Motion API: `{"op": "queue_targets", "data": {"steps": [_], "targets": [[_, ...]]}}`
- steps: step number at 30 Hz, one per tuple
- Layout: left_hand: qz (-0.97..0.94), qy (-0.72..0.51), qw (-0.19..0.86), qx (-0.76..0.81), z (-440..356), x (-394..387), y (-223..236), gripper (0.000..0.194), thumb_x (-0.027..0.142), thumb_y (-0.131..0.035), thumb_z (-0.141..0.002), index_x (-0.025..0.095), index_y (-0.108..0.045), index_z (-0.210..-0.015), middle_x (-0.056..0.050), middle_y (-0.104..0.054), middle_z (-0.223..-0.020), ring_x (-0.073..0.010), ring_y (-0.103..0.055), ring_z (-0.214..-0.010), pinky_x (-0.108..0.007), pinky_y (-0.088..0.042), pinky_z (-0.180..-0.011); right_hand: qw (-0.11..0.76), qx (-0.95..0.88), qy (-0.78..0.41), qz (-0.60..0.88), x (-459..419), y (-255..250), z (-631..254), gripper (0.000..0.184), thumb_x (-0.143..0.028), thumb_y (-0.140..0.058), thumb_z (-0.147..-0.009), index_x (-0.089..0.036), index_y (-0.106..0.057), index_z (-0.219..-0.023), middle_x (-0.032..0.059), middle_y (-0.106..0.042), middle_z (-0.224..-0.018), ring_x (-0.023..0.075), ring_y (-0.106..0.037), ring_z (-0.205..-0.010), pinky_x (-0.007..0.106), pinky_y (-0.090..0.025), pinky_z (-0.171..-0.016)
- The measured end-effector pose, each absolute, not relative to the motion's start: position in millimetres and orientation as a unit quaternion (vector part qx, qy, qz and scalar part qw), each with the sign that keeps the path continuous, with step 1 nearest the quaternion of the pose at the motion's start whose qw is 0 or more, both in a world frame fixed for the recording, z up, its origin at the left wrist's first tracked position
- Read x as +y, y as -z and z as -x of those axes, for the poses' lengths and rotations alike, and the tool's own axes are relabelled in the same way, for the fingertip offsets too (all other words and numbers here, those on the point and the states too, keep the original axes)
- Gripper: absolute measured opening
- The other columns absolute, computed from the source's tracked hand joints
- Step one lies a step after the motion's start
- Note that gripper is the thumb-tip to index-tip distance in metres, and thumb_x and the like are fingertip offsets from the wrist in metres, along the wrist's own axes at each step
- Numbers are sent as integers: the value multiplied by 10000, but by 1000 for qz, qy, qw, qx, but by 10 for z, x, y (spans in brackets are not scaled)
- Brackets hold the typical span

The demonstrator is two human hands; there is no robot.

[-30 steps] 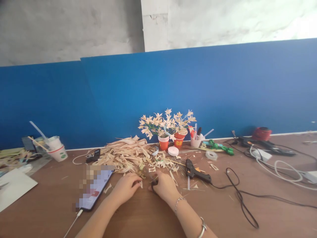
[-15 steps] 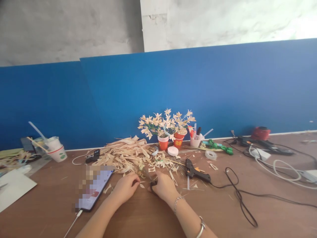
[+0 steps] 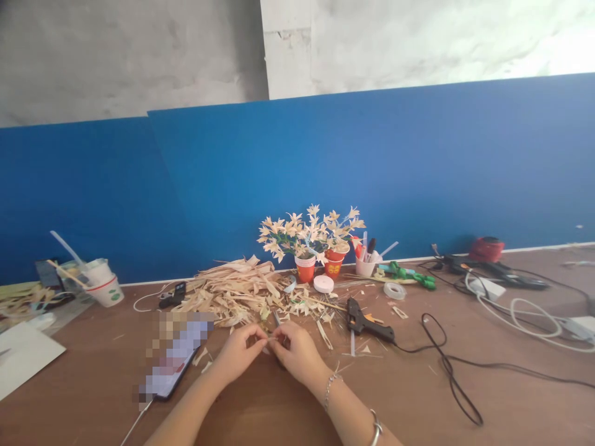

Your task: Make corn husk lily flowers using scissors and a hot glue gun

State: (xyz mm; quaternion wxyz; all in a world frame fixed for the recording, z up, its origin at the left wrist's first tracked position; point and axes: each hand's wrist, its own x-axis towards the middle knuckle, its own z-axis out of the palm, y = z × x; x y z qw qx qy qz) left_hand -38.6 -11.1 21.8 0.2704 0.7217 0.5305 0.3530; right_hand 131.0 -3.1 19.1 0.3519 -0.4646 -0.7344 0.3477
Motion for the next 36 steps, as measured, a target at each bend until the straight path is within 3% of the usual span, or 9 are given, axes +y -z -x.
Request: {"op": "queue_targets", "data": {"steps": [8, 14, 19, 25, 30, 36], "targets": [[-684, -430, 297, 509, 396, -121, -349, 200, 300, -471, -794, 184, -580, -672, -8, -600, -656, -165, -549, -665, -231, -405, -633, 402, -602, -518, 455, -31, -276, -1299, 297, -452, -548, -725, -177, -543, -615, -46, -438, -459, 90, -396, -419, 211, -312, -435], [-684, -438, 310, 494, 395, -159, -401, 255, 311, -445, -815, 190, -598, -651, -11, -617, -630, -156, -543, -612, -225, -393, -599, 409, -575, -534, 466, -25, -291, -1297, 284, -435, -555, -701, -178, -530, -583, -56, -384, -435, 75, -328, -405, 208, -243, -413], [-687, -428, 313, 496, 387, -178, -391, 308, 283, -430, -820, 195, -559, -555, 11, -549, -490, -135, -491, -505, -220, -361, -530, 407, -567, -547, 462, -19, -284, -1297, 295, -435, -541, -695, -167, -534, -574, -60, -372, -412, 65, -298, -391, 201, -208, -403], [-646, -445, 373, 495, 351, -154, -348, 180, 310, -558, -759, 177, -653, -684, -15, -651, -632, -110, -478, -486, -213, -360, -484, 421, -555, -563, 445, -10, -279, -1307, 228, -358, -525, -679, -157, -529, -572, -73, -355, -386, 50, -265, -373, 193, -176, -391], [-614, -483, 383, 493, 348, -146, -326, 105, 265, -641, -683, 168, -632, -641, 37, -540, -500, -85, -430, -429, -197, -338, -445, 420, -552, -569, 442, -12, -281, -1310, 233, -365, -538, -678, -157, -528, -575, -70, -369, -395, 48, -277, -383, 188, -163, -392], [-621, -490, 379, 481, 349, -165, -355, 136, 283, -638, -692, 164, -603, -635, 47, -524, -525, -79, -434, -446, -196, -350, -460, 417, -553, -570, 442, -2, -255, -1302, 254, -378, -537, -684, -153, -534, -566, -73, -367, -383, 45, -269, -362, 194, -164, -388]]}}
